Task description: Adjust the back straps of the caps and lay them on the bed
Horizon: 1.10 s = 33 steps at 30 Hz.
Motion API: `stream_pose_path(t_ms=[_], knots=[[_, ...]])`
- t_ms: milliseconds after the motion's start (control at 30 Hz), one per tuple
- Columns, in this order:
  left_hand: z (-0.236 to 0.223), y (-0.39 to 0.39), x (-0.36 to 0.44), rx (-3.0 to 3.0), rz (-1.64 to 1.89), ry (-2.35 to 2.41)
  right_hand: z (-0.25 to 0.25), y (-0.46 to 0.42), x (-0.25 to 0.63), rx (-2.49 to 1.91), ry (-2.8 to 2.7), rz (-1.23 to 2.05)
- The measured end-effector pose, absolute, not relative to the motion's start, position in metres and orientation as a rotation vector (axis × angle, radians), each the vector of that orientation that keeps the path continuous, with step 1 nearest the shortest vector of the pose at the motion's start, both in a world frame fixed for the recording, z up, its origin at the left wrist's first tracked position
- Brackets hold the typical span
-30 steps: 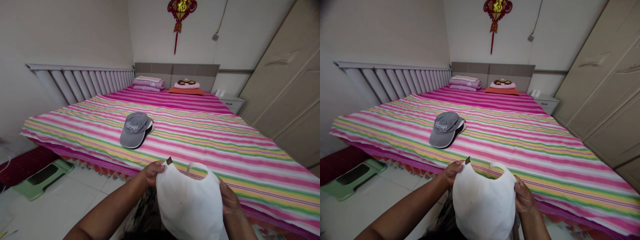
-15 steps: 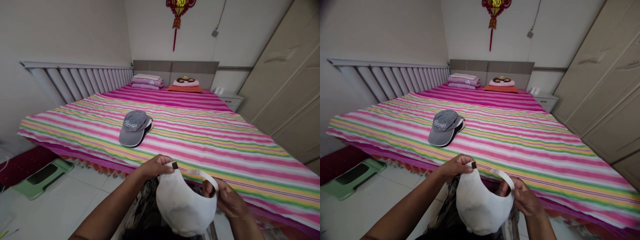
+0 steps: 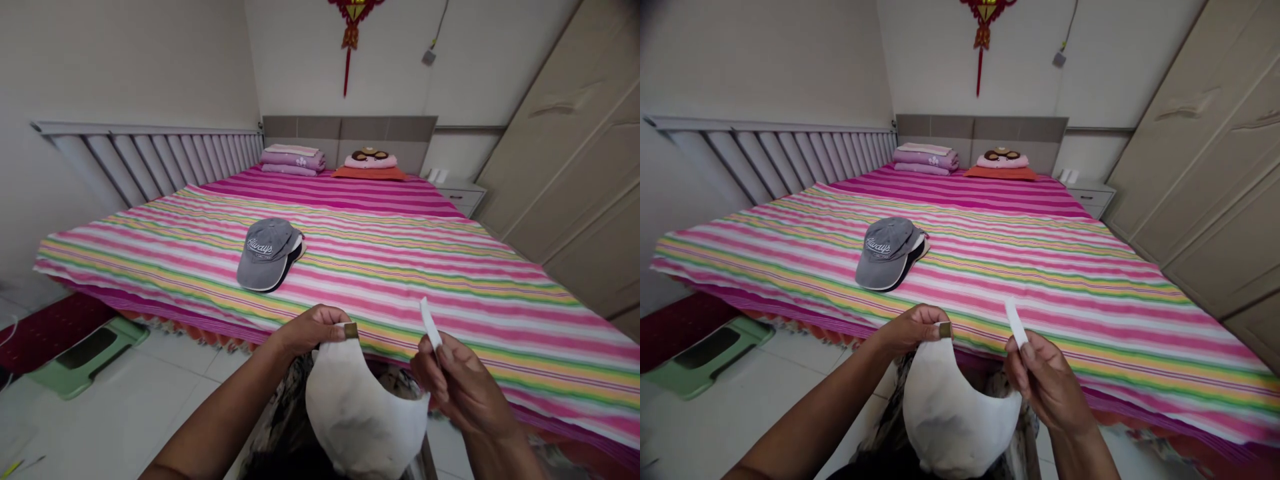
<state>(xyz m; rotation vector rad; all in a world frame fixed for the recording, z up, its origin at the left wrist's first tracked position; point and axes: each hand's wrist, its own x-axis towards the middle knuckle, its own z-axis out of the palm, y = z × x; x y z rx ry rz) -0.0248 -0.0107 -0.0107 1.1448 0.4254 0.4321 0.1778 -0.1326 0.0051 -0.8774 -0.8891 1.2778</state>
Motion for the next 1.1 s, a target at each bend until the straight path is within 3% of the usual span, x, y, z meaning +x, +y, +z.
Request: stream_pose_path(t_ms=[433, 1100], knots=[[-0.004, -0.012, -0.023, 1.106, 0.375, 0.443, 0.025, -0.120, 0.161, -1.316, -1.157, 1.199], [0.000, -0.016, -0.023, 1.137, 0.367, 0.447, 0.022, -0.108, 0.155, -1.297, -1.232, 1.160]])
